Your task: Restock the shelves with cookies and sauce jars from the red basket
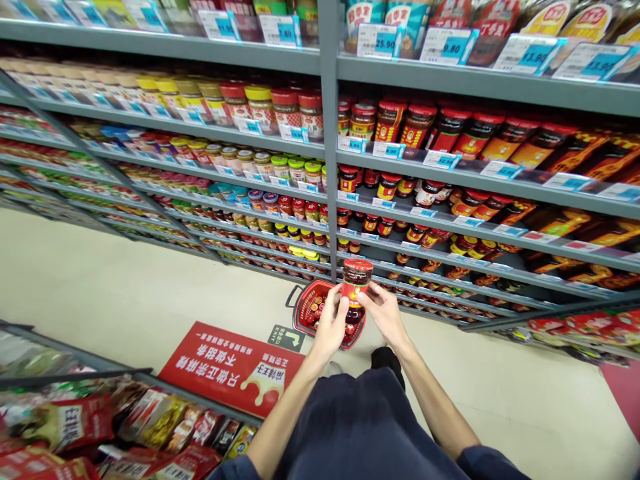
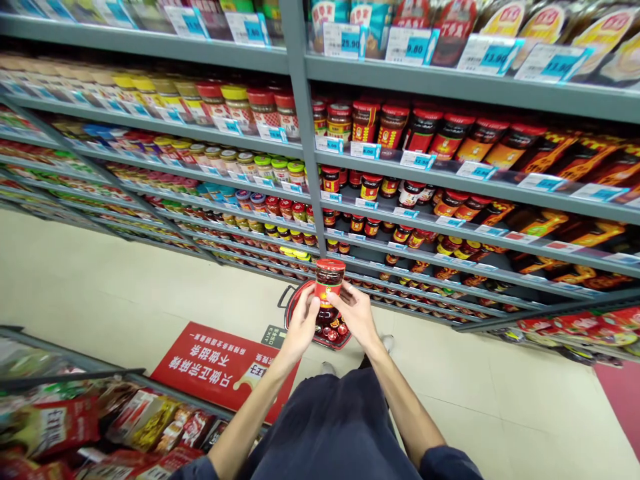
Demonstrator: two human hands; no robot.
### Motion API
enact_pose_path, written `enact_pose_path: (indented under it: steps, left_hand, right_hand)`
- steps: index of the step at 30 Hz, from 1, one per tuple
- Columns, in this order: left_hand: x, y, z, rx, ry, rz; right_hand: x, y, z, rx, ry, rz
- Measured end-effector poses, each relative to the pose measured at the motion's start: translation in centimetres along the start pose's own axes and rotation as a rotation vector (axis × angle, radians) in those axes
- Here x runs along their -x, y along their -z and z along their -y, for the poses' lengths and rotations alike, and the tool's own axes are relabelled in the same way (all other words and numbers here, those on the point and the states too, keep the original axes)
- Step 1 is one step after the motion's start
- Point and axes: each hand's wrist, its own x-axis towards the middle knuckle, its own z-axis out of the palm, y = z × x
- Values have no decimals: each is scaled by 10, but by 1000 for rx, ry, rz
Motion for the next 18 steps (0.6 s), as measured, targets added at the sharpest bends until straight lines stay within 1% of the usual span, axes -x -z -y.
enact_pose_path:
  steps: [2,4,7,10,12,15,18]
  left_hand:
    - [-11,0,0,-83,-49,16]
    - [-23,-1,1,-150,-58,60]
    - [-40,-4,6,-195,-29,115]
    - [-53,-7,12,-186,2,148]
    - [-60,-8,13,-177,30,154]
    - [-69,-11,9,-180,52,138]
    - [-79,-14,4,-189,67,119]
  right_hand:
    - [-4,3,-2,30,49,-34]
    - [-8,7,-3,50,76,-64]
    - [-15,15,-4,57,37,-98]
    - [-23,26,-6,70,-8,-110]
    - [-28,32,-9,81,-29,-112]
    - [-36,38,-13,70,-66,-103]
    - [-47,39,-14,58,-48,-111]
